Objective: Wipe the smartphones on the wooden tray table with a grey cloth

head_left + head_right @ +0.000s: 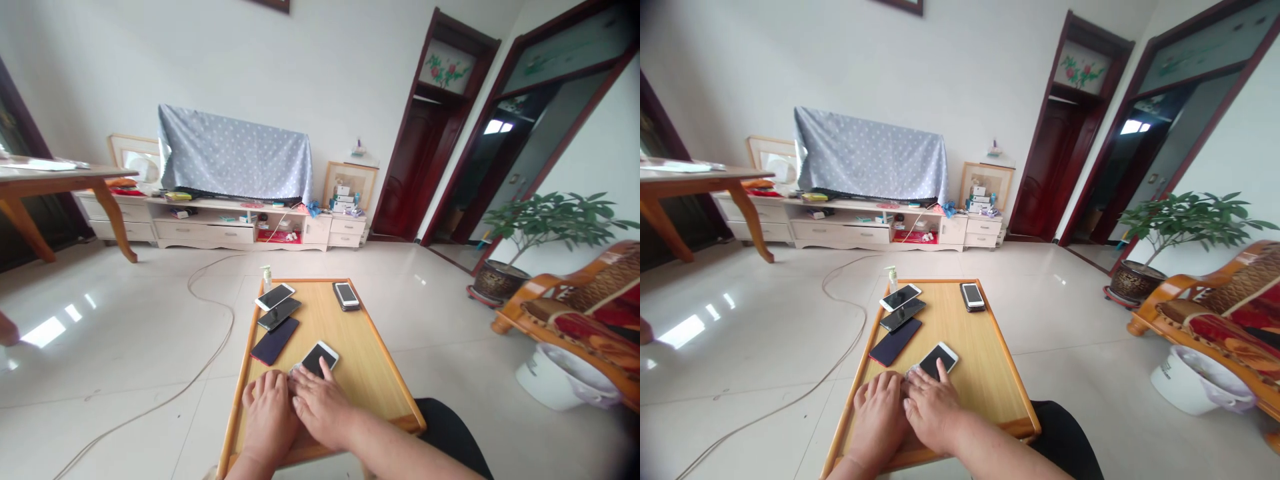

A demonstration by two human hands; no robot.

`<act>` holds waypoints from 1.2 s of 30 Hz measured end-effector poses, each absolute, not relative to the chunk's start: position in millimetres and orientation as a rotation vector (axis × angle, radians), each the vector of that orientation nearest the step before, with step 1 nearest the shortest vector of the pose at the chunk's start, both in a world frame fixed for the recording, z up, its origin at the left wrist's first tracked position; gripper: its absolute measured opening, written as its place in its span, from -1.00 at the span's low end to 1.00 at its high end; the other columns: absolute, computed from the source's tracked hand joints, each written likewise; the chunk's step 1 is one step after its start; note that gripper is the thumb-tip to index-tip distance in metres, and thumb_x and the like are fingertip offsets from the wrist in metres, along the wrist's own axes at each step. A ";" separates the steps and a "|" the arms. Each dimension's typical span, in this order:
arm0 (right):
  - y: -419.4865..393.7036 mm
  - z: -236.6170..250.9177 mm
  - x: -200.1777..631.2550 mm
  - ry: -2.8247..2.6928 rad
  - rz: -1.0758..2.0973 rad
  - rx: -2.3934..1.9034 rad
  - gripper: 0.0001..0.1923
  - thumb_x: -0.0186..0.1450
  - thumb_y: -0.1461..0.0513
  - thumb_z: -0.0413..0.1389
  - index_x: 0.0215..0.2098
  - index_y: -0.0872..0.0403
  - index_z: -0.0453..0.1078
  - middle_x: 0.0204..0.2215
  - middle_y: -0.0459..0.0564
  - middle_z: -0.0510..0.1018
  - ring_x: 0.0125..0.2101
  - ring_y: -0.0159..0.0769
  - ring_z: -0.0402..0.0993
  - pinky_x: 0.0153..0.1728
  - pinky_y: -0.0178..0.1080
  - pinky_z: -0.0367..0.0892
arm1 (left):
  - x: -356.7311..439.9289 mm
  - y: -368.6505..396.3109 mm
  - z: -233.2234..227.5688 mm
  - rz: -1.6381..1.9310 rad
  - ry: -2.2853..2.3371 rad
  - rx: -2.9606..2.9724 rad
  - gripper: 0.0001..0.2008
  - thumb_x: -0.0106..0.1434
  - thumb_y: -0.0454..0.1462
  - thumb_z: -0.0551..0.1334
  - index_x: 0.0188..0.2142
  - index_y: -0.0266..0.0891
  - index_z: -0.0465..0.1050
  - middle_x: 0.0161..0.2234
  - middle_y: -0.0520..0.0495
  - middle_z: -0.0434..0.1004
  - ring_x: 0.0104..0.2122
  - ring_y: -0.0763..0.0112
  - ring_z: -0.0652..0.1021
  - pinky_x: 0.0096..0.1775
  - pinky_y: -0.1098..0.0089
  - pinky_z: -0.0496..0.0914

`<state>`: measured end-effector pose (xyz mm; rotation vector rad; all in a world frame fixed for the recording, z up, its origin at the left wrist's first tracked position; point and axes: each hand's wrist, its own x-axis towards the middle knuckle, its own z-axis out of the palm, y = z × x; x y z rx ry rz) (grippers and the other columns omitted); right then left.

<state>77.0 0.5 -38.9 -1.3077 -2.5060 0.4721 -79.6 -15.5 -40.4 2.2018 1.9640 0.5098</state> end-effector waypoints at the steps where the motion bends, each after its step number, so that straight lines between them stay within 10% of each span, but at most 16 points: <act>1: 6.3 -37.0 82.4 -2.486 0.456 -1.372 -0.51 0.52 0.10 -0.26 0.38 -0.12 0.10 0.33 -0.07 0.23 0.35 -0.23 0.04 0.38 0.13 -0.38 | -79.0 -15.3 -40.6 0.509 1.969 2.202 -0.73 0.25 -0.14 0.14 -0.11 -0.15 0.44 -0.04 -0.16 0.46 0.04 0.12 0.39 0.17 0.07 0.03; 36: -20.2 -77.0 105.3 -2.342 0.243 -1.513 -0.50 0.46 0.22 -0.14 0.32 0.06 0.23 0.33 0.06 0.22 0.35 -0.12 0.05 0.36 0.05 -0.02 | -77.4 -23.2 -32.3 0.507 2.003 2.240 -0.54 0.15 0.07 0.21 -0.14 -0.20 0.50 -0.06 -0.20 0.49 0.04 0.03 0.40 0.25 0.00 -0.02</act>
